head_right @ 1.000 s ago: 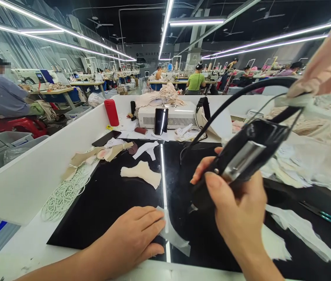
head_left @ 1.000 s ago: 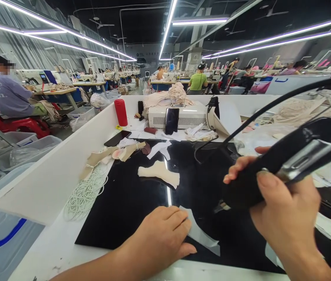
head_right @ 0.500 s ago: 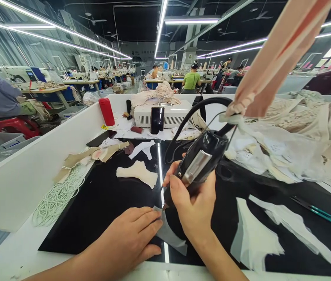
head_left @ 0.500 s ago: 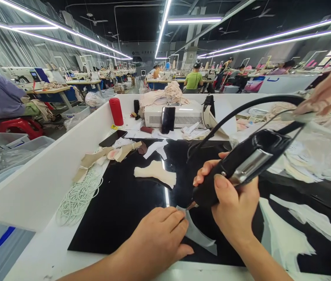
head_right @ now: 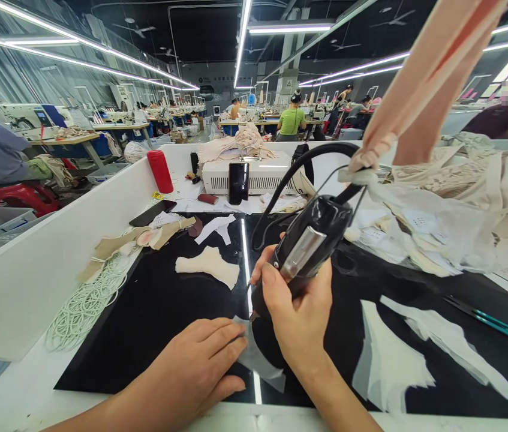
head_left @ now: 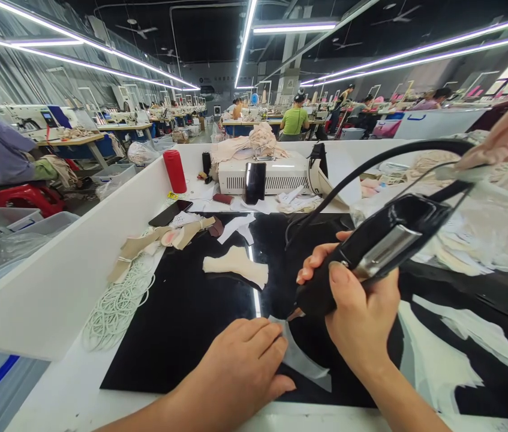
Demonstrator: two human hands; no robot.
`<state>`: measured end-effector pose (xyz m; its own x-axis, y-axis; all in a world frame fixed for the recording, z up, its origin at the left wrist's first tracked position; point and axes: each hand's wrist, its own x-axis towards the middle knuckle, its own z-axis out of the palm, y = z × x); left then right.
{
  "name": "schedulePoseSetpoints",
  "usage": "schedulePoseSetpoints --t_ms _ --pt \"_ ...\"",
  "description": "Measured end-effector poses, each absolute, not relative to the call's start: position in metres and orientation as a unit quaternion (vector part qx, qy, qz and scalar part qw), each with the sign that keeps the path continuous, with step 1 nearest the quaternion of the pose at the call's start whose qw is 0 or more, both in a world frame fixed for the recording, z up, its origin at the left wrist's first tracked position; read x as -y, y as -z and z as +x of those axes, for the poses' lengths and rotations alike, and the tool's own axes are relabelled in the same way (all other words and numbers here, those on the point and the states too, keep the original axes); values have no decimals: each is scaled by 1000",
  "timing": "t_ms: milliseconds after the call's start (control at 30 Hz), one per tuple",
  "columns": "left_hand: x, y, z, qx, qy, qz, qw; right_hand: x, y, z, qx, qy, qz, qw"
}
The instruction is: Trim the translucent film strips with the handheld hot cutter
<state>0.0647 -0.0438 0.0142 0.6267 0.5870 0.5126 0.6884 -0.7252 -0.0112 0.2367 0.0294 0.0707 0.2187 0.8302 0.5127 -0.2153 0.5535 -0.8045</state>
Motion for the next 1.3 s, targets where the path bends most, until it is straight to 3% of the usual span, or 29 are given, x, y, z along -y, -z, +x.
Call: schedulePoseSetpoints --t_ms 1300 --pt "44 -7 64 357 233 -900 85 -35 -69 217 497 -406 -281 713"
